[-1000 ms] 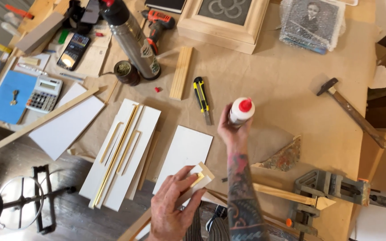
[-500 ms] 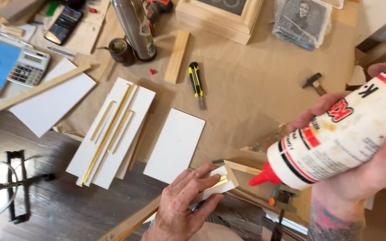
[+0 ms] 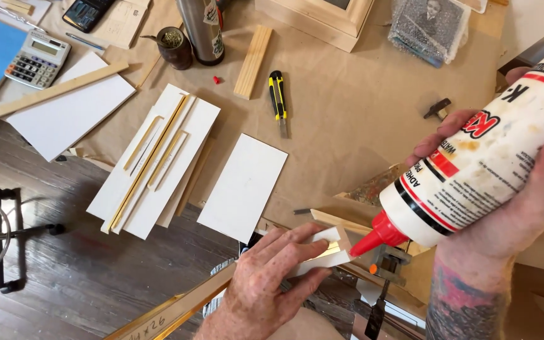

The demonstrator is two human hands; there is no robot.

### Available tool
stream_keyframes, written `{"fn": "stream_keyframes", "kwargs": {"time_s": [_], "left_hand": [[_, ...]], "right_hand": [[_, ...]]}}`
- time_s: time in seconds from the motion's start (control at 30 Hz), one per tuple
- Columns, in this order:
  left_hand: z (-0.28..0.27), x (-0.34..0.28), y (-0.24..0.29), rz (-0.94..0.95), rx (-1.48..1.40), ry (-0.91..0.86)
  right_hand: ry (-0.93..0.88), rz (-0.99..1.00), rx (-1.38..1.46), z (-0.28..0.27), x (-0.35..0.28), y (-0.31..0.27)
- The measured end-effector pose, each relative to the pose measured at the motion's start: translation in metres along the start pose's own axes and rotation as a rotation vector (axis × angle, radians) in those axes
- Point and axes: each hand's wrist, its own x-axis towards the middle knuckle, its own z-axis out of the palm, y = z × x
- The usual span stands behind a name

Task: Applying wood glue to mitered joints and securing the wooden pieces in a corner clamp to assemble a frame.

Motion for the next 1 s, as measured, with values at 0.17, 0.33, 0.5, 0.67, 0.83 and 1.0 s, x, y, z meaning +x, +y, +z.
{"fn": "stream_keyframes", "kwargs": {"time_s": [0.17,0.33,0.5,0.67,0.83,1.0], "left_hand": [[0.006,-0.012,-0.001,-0.054,0.028,-0.012],[0.003,-0.011,0.003,-0.061,0.010,-0.015],[0.000,-0.011,0.007,-0.086,-0.006,-0.045],[0.000,-0.011,0.009,-0.097,-0.008,-0.065],[0.000,-0.011,0.009,-0.085,-0.004,-0.055],[-0.001,-0.009,0.010,-0.064,-0.012,-0.056]], "right_hand": [[-0.009,0.011,-0.020,0.002,-0.002,-0.003],[0.046,0.020,-0.053,0.005,-0.004,-0.005],[0.041,0.038,-0.016,0.006,-0.007,-0.008],[0.021,0.034,-0.020,0.006,-0.008,-0.009],[-0.017,0.028,-0.017,0.000,-0.007,-0.007],[-0.029,0.041,0.007,-0.001,-0.007,-0.007]]}}
